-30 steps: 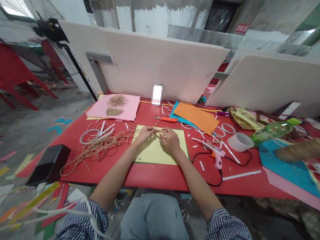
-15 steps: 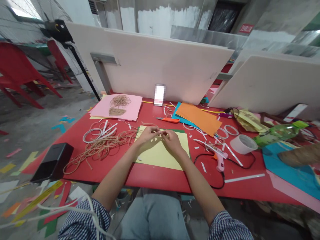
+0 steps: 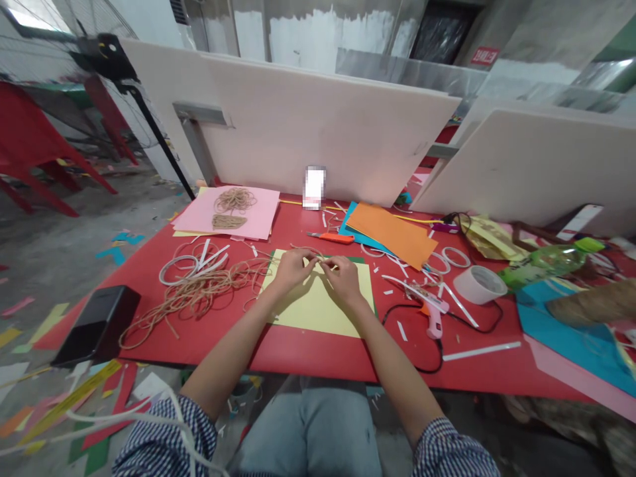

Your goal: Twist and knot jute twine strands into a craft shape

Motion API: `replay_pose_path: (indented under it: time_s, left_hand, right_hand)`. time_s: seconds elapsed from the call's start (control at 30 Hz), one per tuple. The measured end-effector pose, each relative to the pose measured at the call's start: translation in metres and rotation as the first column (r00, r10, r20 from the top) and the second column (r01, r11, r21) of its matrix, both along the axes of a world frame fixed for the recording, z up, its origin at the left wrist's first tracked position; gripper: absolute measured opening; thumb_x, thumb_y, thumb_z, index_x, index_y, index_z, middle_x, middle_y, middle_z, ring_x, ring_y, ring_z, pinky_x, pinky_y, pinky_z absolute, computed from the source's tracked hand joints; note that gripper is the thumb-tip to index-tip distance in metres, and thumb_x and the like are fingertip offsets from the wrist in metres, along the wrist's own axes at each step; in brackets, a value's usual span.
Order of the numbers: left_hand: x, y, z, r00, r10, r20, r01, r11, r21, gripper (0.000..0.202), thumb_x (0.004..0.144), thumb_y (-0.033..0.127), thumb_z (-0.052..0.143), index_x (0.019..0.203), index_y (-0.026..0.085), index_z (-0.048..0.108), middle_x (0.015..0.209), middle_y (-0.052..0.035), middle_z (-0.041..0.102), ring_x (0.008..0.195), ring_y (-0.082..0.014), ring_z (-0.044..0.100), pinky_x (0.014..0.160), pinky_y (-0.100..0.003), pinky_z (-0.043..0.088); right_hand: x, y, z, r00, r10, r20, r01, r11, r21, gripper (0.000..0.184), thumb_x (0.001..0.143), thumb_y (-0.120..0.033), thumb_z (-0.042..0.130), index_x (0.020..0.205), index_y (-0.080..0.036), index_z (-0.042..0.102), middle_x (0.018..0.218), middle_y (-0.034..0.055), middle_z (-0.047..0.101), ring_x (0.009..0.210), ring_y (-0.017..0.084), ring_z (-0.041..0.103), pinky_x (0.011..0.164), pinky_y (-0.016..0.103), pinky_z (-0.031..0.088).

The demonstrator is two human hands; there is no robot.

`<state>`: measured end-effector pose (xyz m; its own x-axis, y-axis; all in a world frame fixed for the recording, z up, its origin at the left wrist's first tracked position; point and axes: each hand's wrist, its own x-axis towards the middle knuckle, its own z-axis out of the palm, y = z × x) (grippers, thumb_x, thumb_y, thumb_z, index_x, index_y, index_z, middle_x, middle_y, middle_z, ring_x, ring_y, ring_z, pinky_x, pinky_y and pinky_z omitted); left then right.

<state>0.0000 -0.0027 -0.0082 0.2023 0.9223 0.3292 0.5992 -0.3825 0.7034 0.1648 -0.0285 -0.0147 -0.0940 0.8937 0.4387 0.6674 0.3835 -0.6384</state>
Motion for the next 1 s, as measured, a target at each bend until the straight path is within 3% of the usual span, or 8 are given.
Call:
replay_pose_path:
  time_s: [0.17, 0.27, 0.4, 0.5, 0.6, 0.8, 1.0]
  left_hand:
    - [0.001, -0.006, -0.011, 0.99, 0.035, -0.135, -0.004, 0.973, 0.229, 0.018, 0.089, 0.027, 0.058, 0.087, 0.018, 0.073, 0.086, -0.009, 0.074, 0.072, -0.0182, 0.063, 0.069, -0.028, 0.043]
    - [0.0, -0.008, -0.015, 0.989, 0.031, -0.144, 0.016, 0.949, 0.315, 0.025, 0.093, 0.031, 0.052, 0.09, 0.018, 0.072, 0.085, -0.01, 0.072, 0.075, -0.0189, 0.064, 0.07, -0.028, 0.043]
    - [-0.003, -0.007, -0.019, 0.987, -0.003, -0.161, 0.067, 0.919, 0.389, 0.028, 0.097, 0.027, 0.046, 0.092, 0.019, 0.072, 0.084, -0.0099, 0.071, 0.076, -0.018, 0.063, 0.071, -0.028, 0.045]
    - [-0.003, -0.007, -0.02, 0.979, -0.01, -0.202, 0.102, 0.888, 0.449, 0.029, 0.097, 0.023, 0.045, 0.096, 0.02, 0.074, 0.086, -0.0096, 0.072, 0.076, -0.0169, 0.063, 0.071, -0.027, 0.045]
    - [-0.002, -0.008, -0.022, 0.979, 0.016, -0.205, 0.085, 0.875, 0.477, 0.029, 0.096, 0.022, 0.046, 0.095, 0.021, 0.075, 0.087, -0.0091, 0.073, 0.077, -0.0167, 0.064, 0.07, -0.026, 0.046]
    - [-0.002, -0.008, -0.023, 0.993, 0.036, -0.113, 0.017, 0.899, 0.438, 0.025, 0.095, 0.028, 0.052, 0.093, 0.021, 0.076, 0.089, -0.0091, 0.072, 0.08, -0.0163, 0.065, 0.072, -0.026, 0.047]
    - [0.002, -0.009, -0.024, 0.998, 0.018, -0.059, 0.006, 0.923, 0.386, 0.027, 0.095, 0.032, 0.052, 0.09, 0.022, 0.077, 0.089, -0.01, 0.071, 0.08, -0.0169, 0.064, 0.073, -0.027, 0.047]
  right_hand:
    - [-0.005, -0.005, 0.004, 1.0, 0.016, -0.002, -0.015, 0.998, 0.057, 0.024, 0.092, -0.034, 0.056, 0.08, -0.02, 0.071, 0.082, 0.0087, 0.072, 0.081, 0.022, 0.061, 0.078, 0.035, 0.048]
    - [-0.009, -0.006, 0.003, 0.983, 0.018, -0.184, -0.023, 0.999, -0.022, 0.032, 0.093, -0.04, 0.052, 0.079, -0.019, 0.071, 0.081, 0.008, 0.072, 0.08, 0.021, 0.062, 0.075, 0.034, 0.049]
    - [-0.012, -0.002, 0.0, 0.839, -0.027, -0.544, -0.131, 0.959, -0.25, 0.043, 0.09, -0.054, 0.05, 0.078, -0.018, 0.069, 0.067, 0.0041, 0.065, 0.064, 0.017, 0.059, 0.058, 0.028, 0.048]
    - [-0.013, 0.0, -0.001, 0.736, -0.036, -0.676, -0.243, 0.918, -0.314, 0.04, 0.08, -0.057, 0.062, 0.086, -0.018, 0.07, 0.059, -0.0006, 0.058, 0.056, 0.014, 0.055, 0.051, 0.025, 0.045]
    - [-0.014, 0.0, 0.0, 0.719, -0.02, -0.695, -0.28, 0.907, -0.315, 0.04, 0.075, -0.055, 0.066, 0.088, -0.018, 0.071, 0.059, -0.001, 0.057, 0.056, 0.014, 0.055, 0.051, 0.025, 0.045]
    - [-0.015, -0.005, 0.006, 0.732, -0.035, -0.681, -0.225, 0.93, -0.29, 0.039, 0.076, -0.052, 0.067, 0.096, -0.019, 0.072, 0.064, 0.0007, 0.063, 0.06, 0.015, 0.058, 0.051, 0.025, 0.048]
    - [-0.015, -0.003, 0.005, 0.721, -0.069, -0.689, -0.191, 0.937, -0.293, 0.036, 0.073, -0.053, 0.069, 0.08, -0.017, 0.071, 0.063, 0.003, 0.064, 0.058, 0.015, 0.059, 0.052, 0.026, 0.049]
